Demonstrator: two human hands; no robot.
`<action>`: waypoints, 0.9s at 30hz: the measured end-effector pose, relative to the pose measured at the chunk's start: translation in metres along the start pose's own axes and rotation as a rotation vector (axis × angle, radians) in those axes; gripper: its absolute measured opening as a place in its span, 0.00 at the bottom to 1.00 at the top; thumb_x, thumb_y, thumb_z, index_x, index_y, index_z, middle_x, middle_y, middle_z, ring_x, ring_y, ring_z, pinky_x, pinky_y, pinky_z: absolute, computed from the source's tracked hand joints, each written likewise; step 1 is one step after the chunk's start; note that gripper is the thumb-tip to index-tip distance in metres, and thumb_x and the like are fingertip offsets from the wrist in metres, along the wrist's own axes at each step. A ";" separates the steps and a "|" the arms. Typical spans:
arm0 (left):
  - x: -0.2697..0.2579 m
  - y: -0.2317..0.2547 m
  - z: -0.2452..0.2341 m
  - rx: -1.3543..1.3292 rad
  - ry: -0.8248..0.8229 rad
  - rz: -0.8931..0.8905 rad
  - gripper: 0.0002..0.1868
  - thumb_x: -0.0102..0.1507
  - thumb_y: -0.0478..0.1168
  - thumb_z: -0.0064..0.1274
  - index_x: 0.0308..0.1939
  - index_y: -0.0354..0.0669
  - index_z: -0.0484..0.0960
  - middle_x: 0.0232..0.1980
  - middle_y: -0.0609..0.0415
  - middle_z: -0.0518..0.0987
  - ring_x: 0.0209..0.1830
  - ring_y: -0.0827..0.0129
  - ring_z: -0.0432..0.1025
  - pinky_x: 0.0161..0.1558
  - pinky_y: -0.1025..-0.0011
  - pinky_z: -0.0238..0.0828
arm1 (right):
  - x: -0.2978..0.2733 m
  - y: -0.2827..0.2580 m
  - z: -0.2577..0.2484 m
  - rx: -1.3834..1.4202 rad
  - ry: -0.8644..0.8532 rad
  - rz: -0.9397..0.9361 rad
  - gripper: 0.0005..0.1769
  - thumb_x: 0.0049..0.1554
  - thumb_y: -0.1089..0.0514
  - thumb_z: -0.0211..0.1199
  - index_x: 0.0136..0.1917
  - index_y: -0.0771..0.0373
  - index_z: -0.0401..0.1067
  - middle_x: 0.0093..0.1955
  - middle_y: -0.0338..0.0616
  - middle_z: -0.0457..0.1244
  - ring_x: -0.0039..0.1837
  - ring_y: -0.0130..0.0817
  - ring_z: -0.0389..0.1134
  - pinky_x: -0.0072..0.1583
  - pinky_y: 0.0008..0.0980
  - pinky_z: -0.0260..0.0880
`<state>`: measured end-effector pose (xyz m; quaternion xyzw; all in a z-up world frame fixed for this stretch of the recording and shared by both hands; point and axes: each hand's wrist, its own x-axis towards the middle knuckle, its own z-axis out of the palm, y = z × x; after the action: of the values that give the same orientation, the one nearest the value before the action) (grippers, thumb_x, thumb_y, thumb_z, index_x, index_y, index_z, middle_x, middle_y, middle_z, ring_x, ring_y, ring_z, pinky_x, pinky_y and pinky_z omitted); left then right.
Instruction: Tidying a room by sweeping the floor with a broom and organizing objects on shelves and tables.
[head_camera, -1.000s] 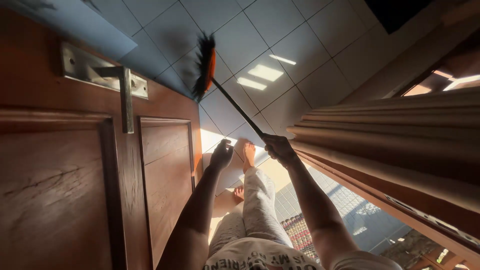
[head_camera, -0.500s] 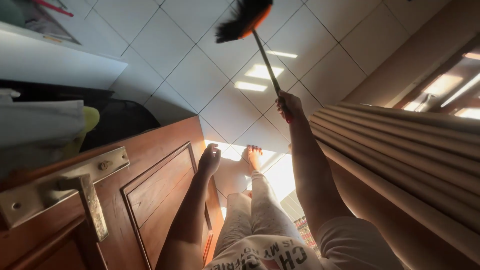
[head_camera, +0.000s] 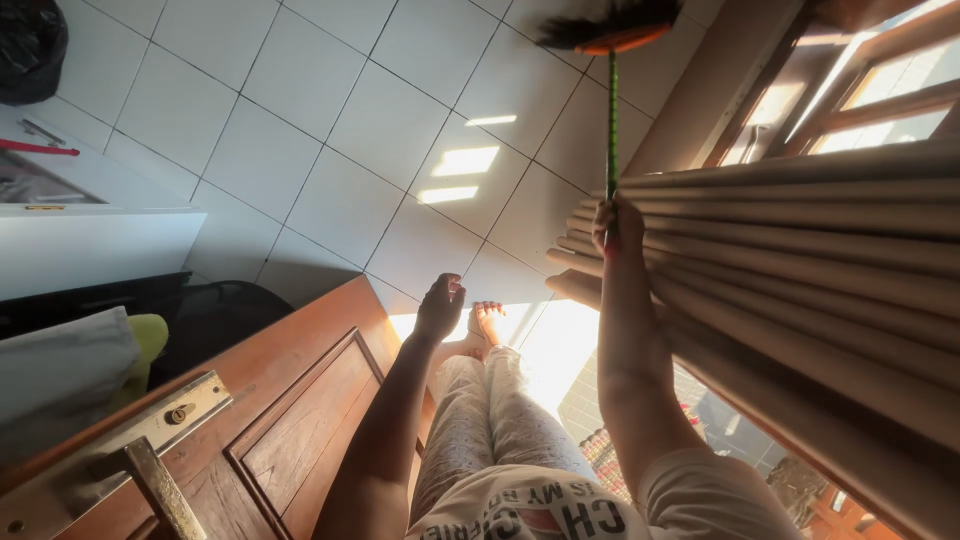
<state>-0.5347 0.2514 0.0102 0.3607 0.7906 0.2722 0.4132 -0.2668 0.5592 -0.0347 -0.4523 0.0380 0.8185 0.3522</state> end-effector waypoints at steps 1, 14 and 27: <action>-0.002 -0.001 -0.002 0.003 -0.005 -0.001 0.18 0.67 0.44 0.50 0.59 0.40 0.73 0.52 0.46 0.83 0.52 0.55 0.79 0.52 0.61 0.75 | -0.001 -0.006 0.007 0.004 0.004 0.000 0.21 0.70 0.48 0.50 0.40 0.62 0.67 0.27 0.34 0.59 0.27 0.20 0.60 0.27 0.21 0.63; -0.052 -0.029 -0.011 0.183 -0.090 0.000 0.18 0.67 0.46 0.50 0.58 0.42 0.73 0.54 0.45 0.82 0.54 0.50 0.77 0.53 0.56 0.73 | -0.223 0.134 -0.187 -0.218 0.109 0.285 0.17 0.69 0.50 0.46 0.40 0.58 0.58 0.29 0.32 0.52 0.27 0.21 0.52 0.29 0.22 0.55; -0.109 -0.041 0.062 0.270 -0.068 0.112 0.17 0.67 0.46 0.50 0.55 0.43 0.73 0.50 0.44 0.82 0.52 0.47 0.76 0.54 0.53 0.72 | -0.383 0.171 -0.109 -1.055 0.172 0.221 0.10 0.63 0.53 0.56 0.53 0.56 0.74 0.25 0.38 0.58 0.24 0.25 0.55 0.28 0.28 0.56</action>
<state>-0.4527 0.1484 -0.0014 0.4656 0.7842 0.1735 0.3717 -0.1628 0.1822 0.1511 -0.6264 -0.3014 0.7187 -0.0150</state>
